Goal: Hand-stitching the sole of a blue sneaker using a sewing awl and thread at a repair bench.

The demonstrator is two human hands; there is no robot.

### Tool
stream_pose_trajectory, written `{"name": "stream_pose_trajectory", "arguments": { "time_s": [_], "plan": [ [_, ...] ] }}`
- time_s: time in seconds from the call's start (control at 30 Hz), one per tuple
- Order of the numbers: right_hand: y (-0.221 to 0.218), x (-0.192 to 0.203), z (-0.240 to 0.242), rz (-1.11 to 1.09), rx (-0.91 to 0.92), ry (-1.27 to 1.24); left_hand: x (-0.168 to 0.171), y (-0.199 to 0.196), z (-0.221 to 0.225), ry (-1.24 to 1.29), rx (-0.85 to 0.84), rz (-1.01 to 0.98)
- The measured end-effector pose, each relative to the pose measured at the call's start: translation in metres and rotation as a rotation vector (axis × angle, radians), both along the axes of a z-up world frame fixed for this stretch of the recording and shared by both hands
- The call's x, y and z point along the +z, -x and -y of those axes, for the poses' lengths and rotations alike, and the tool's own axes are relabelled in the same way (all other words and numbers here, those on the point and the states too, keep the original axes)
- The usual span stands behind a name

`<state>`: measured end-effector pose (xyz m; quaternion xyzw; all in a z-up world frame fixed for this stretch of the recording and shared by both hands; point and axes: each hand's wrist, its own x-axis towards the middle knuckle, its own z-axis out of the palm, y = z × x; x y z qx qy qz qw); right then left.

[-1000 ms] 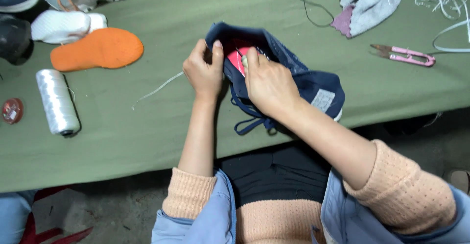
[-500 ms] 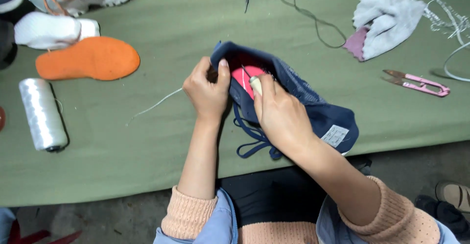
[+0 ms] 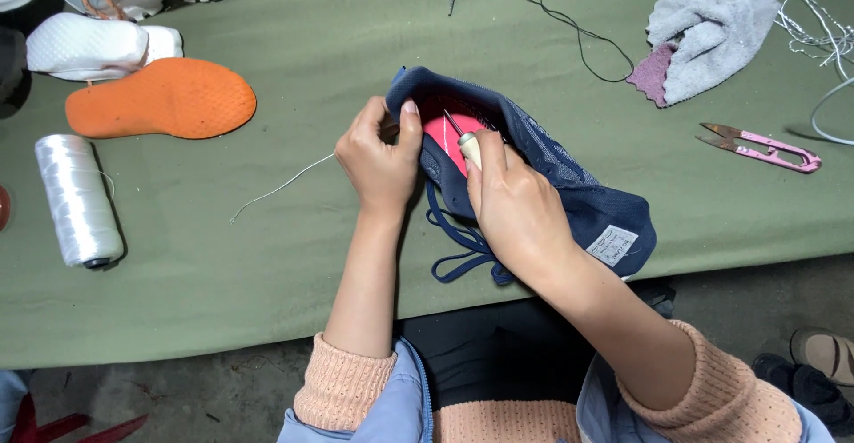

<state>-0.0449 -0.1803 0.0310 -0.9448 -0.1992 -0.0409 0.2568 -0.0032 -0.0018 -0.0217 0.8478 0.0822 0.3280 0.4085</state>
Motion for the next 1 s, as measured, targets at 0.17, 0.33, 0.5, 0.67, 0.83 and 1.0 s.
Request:
{"name": "stream_pose_trajectory", "arguments": {
  "time_s": [0.17,0.33,0.5,0.67,0.83,1.0],
  "plan": [
    [-0.001,-0.002,0.000,-0.006,-0.004,0.000,0.000,0.000,0.000,0.004,-0.003,-0.006],
    [-0.001,-0.001,0.001,-0.009,0.009,-0.013,-0.002,-0.001,0.000,0.034,-0.007,-0.007],
    [-0.001,0.000,0.001,-0.019,0.013,-0.034,-0.005,-0.001,-0.002,-0.007,0.007,-0.013],
    [-0.001,0.002,0.002,-0.020,0.018,-0.052,-0.007,-0.002,-0.002,-0.014,0.010,-0.012],
    [-0.002,0.000,0.002,-0.022,0.021,-0.060,-0.010,-0.002,-0.004,-0.025,0.017,-0.021],
    [-0.004,-0.003,0.001,-0.004,0.029,-0.046,-0.009,-0.002,-0.004,-0.038,0.000,-0.020]
  ]
}}
